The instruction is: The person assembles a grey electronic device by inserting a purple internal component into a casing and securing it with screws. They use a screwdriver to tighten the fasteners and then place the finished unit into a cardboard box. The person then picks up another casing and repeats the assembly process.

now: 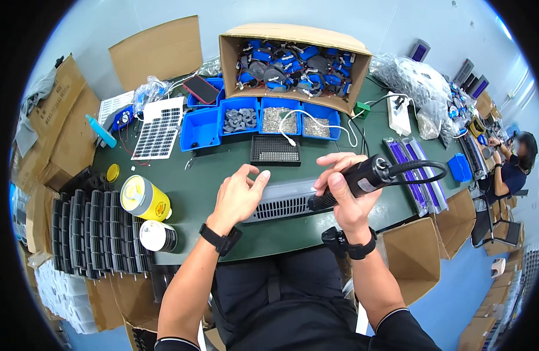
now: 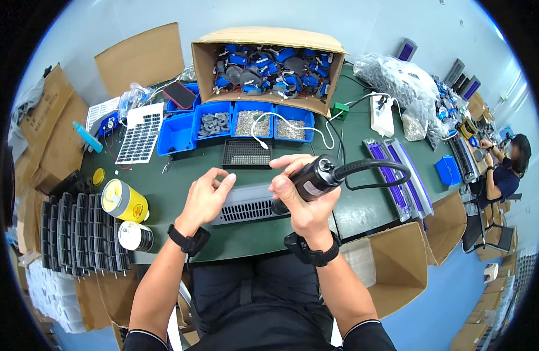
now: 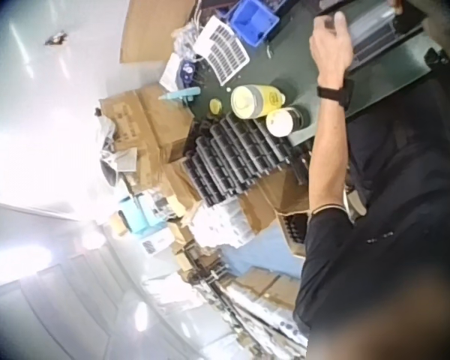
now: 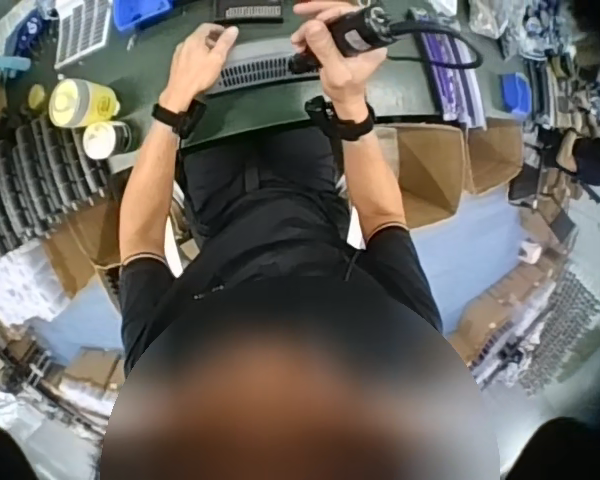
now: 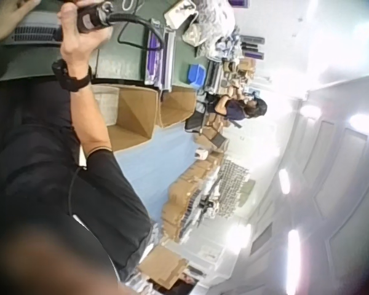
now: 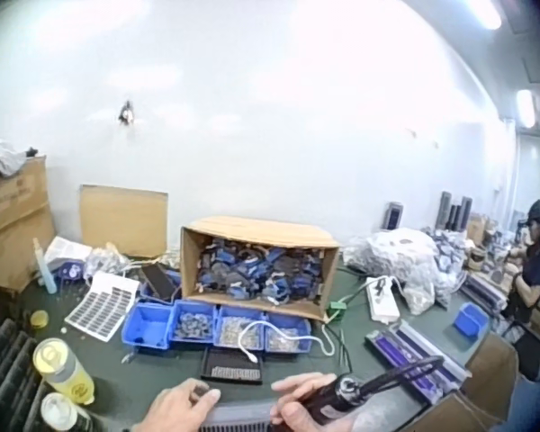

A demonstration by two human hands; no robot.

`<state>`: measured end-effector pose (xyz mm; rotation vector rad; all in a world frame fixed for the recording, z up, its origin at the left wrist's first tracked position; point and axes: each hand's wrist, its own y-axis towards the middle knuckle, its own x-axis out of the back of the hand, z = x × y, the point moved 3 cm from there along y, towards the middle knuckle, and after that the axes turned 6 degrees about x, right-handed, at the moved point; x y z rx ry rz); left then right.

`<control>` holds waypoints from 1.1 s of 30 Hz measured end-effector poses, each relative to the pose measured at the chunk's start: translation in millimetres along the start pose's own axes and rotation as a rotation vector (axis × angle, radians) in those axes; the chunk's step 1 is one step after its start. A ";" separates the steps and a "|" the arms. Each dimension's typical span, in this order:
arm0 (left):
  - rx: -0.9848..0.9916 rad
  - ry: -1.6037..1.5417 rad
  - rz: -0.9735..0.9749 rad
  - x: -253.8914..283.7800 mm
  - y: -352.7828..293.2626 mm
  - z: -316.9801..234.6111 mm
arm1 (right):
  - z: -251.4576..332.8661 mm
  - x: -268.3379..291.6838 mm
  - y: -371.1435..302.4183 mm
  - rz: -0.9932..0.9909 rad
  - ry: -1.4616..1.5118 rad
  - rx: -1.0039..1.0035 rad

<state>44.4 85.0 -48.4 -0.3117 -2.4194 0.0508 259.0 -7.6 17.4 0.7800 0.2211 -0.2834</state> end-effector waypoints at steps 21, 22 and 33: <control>0.041 0.000 0.013 1.4 5.0 -1.8 | -18.7 -13.2 -0.3 0.080 -0.258 -0.119; 0.057 0.004 0.034 1.7 5.1 -3.2 | -20.8 -13.3 -1.3 0.083 -0.249 -0.123; 0.053 -0.016 -0.016 -1.3 5.9 2.0 | -1.7 -20.6 8.8 0.156 -0.069 -0.227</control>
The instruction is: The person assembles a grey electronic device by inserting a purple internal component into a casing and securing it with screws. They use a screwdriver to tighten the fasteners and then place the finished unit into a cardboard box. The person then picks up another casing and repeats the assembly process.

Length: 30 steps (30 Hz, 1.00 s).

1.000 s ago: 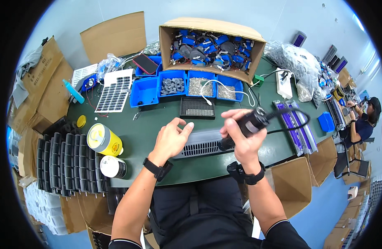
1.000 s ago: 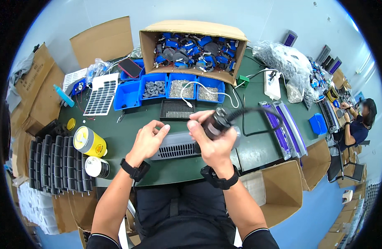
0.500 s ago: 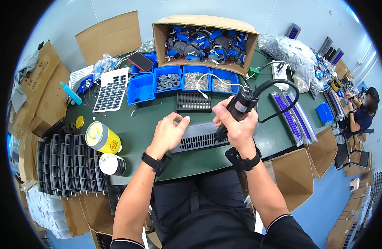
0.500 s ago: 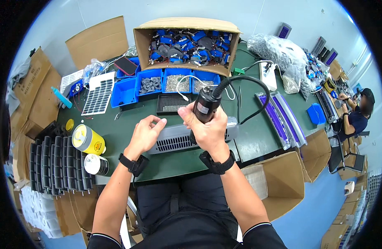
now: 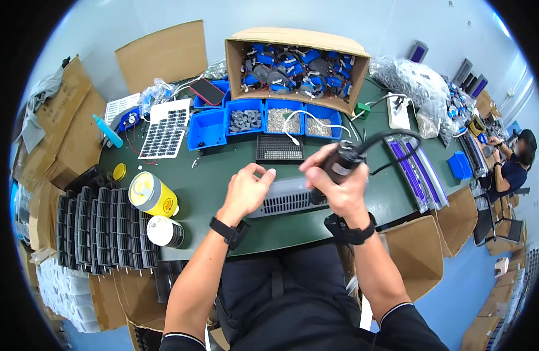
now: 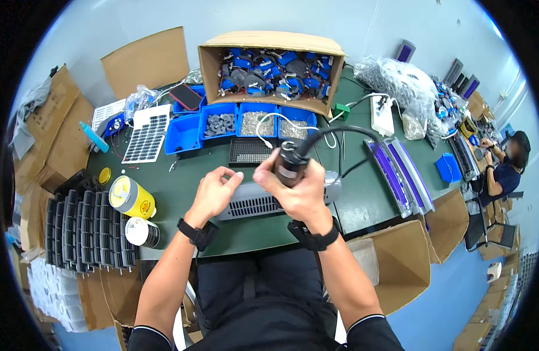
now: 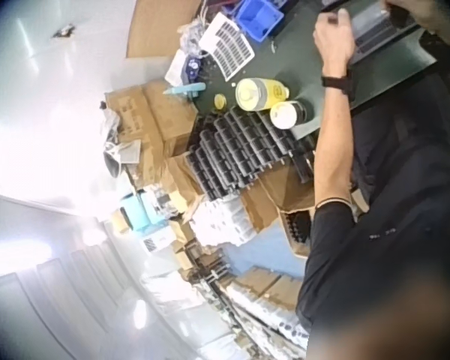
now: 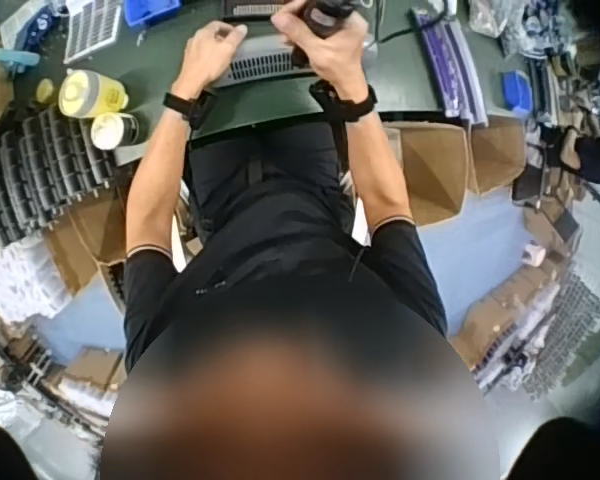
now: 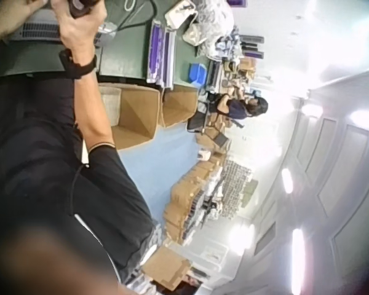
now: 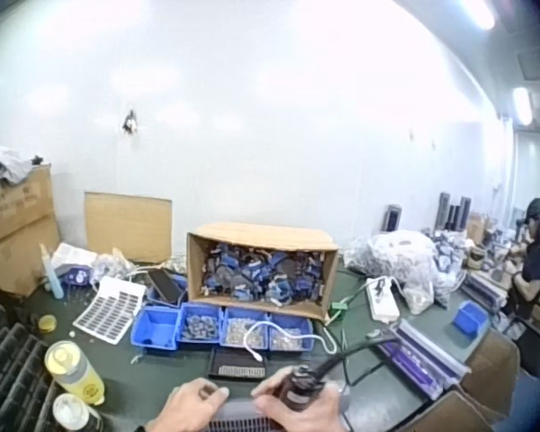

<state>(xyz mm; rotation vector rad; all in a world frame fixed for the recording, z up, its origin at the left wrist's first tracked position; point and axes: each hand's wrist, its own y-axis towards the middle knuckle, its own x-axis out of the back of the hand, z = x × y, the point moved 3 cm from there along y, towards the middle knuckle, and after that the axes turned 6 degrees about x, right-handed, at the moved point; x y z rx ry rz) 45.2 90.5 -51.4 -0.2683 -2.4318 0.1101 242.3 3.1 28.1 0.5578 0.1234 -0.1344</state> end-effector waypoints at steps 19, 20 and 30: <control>-0.107 -0.452 -0.055 -41.1 -3.8 21.2 | -24.6 -57.9 -27.0 -0.005 -0.124 0.170; -0.145 -0.413 -0.097 -41.3 -1.3 25.4 | -24.5 -61.8 -20.3 -0.003 -0.144 0.102; -0.336 -0.365 -0.158 -53.3 8.7 38.9 | -23.2 -68.0 -24.2 0.092 -0.298 0.386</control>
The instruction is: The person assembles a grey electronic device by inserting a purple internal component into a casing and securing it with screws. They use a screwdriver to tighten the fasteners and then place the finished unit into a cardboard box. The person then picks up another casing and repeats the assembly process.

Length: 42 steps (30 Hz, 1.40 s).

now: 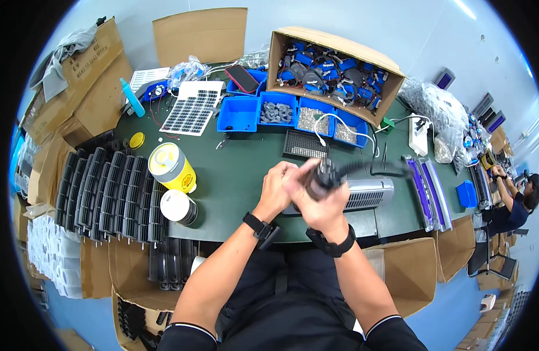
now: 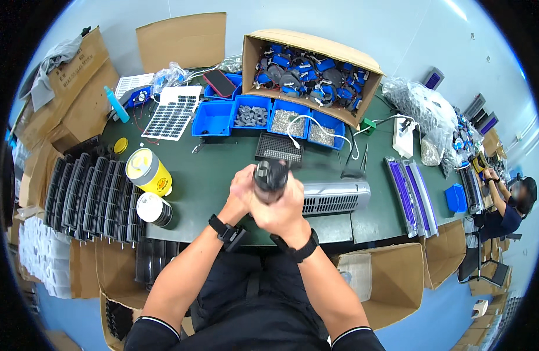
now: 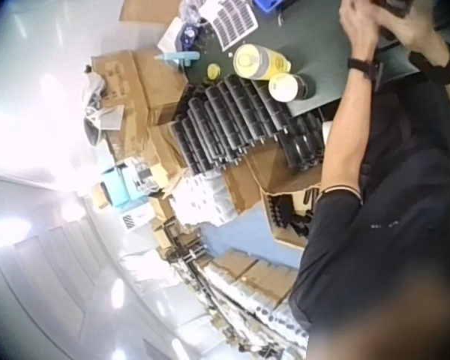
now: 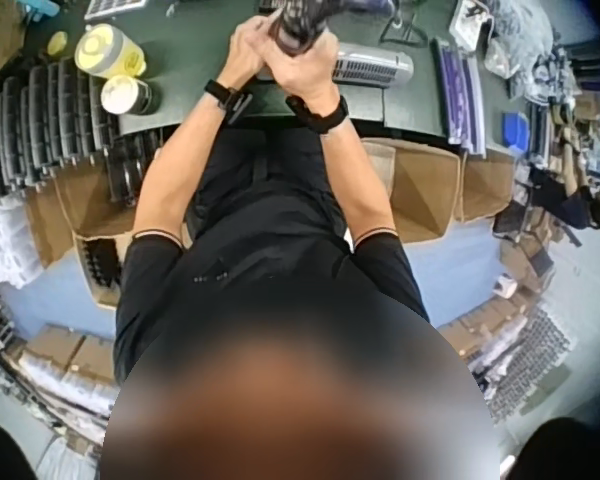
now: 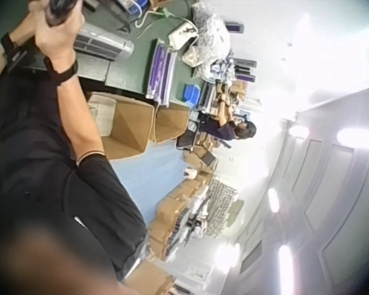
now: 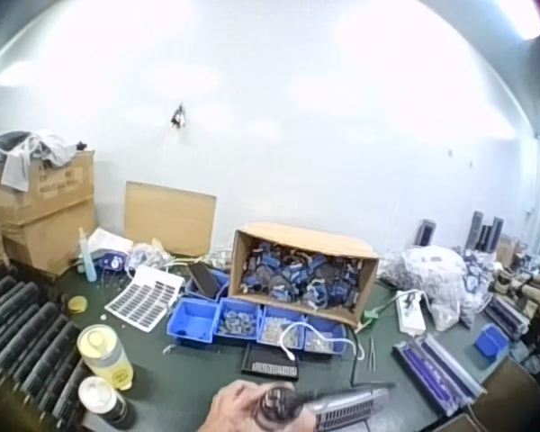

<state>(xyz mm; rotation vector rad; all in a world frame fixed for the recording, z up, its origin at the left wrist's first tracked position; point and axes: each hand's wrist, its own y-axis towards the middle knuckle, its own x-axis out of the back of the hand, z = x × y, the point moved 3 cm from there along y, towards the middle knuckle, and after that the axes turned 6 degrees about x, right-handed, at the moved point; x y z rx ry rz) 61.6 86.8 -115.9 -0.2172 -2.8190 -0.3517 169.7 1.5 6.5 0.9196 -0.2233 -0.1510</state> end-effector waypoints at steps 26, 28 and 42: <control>0.346 -0.092 -0.310 6.7 -25.9 -38.0 | -17.2 7.2 73.6 -0.172 0.438 -0.167; 0.365 -0.088 -0.299 7.2 -26.3 -37.1 | -28.7 2.4 75.9 -0.176 0.436 -0.243; 0.400 -0.083 -0.265 8.2 -26.4 -35.7 | -51.6 -2.6 72.9 -0.211 0.373 -0.425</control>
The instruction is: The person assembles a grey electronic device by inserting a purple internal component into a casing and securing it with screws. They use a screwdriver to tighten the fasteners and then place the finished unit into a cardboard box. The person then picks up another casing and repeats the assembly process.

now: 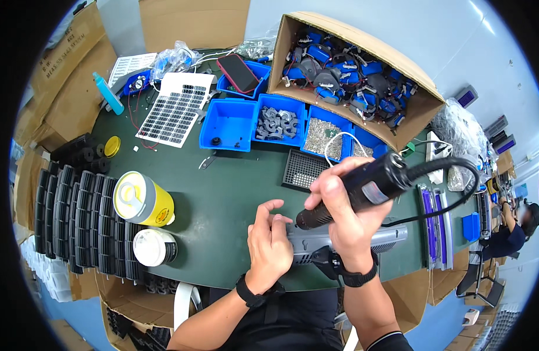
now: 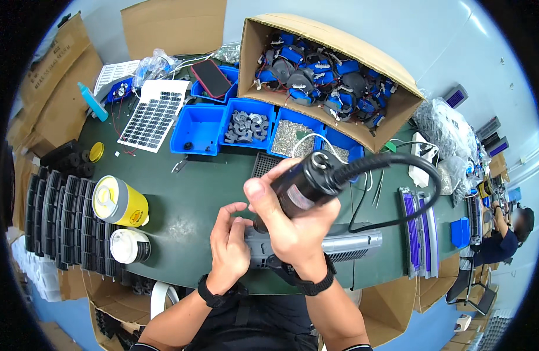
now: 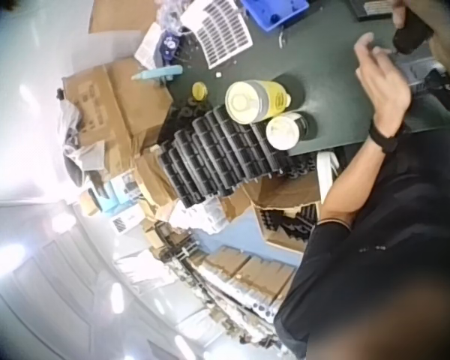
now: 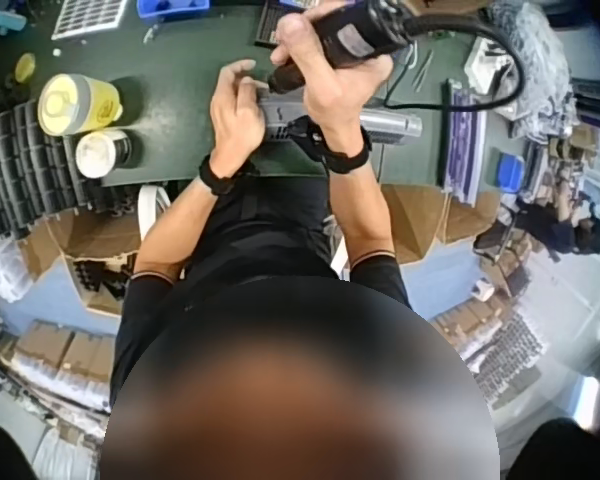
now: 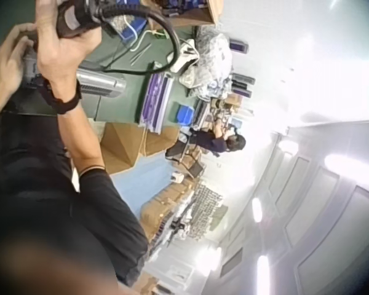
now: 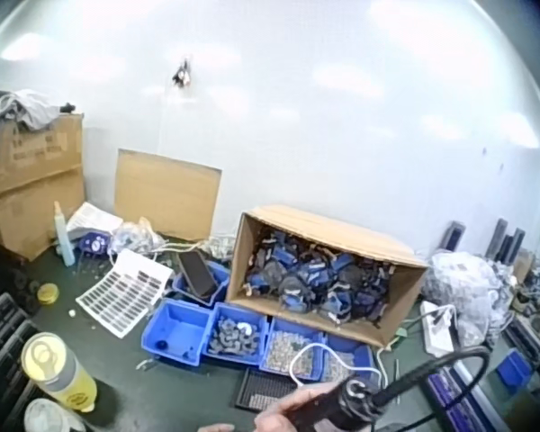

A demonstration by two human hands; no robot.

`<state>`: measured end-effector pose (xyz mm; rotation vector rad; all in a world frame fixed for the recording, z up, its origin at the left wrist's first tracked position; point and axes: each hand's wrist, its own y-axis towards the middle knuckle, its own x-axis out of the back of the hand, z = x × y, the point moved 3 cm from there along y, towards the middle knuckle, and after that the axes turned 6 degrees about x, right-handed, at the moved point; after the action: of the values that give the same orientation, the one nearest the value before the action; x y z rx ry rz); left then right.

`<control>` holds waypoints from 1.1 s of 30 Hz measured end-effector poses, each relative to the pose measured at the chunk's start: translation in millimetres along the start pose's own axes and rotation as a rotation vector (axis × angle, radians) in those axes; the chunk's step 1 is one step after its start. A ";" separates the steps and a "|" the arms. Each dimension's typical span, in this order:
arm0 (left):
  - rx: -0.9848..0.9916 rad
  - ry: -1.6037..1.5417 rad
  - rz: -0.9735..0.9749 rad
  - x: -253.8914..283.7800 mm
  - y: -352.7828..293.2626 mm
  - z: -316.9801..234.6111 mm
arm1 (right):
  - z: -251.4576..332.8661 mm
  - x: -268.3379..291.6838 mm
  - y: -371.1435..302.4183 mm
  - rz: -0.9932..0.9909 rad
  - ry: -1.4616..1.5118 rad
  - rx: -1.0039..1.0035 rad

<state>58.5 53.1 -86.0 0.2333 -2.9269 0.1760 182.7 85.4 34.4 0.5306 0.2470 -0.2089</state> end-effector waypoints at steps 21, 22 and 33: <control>-0.198 -0.011 -0.015 -4.2 -0.5 7.7 | -2.0 -7.1 -12.4 0.503 -0.240 0.230; -0.230 0.017 -0.024 -3.4 -0.5 6.3 | -3.4 -4.4 -17.6 0.520 -0.245 0.228; -0.085 -0.080 0.024 -0.4 4.4 0.3 | -14.3 -8.2 -13.2 0.243 -0.190 0.109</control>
<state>58.1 57.5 -86.8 0.1968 -3.0089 0.0460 169.0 82.9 18.6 0.6395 -0.0151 -0.0354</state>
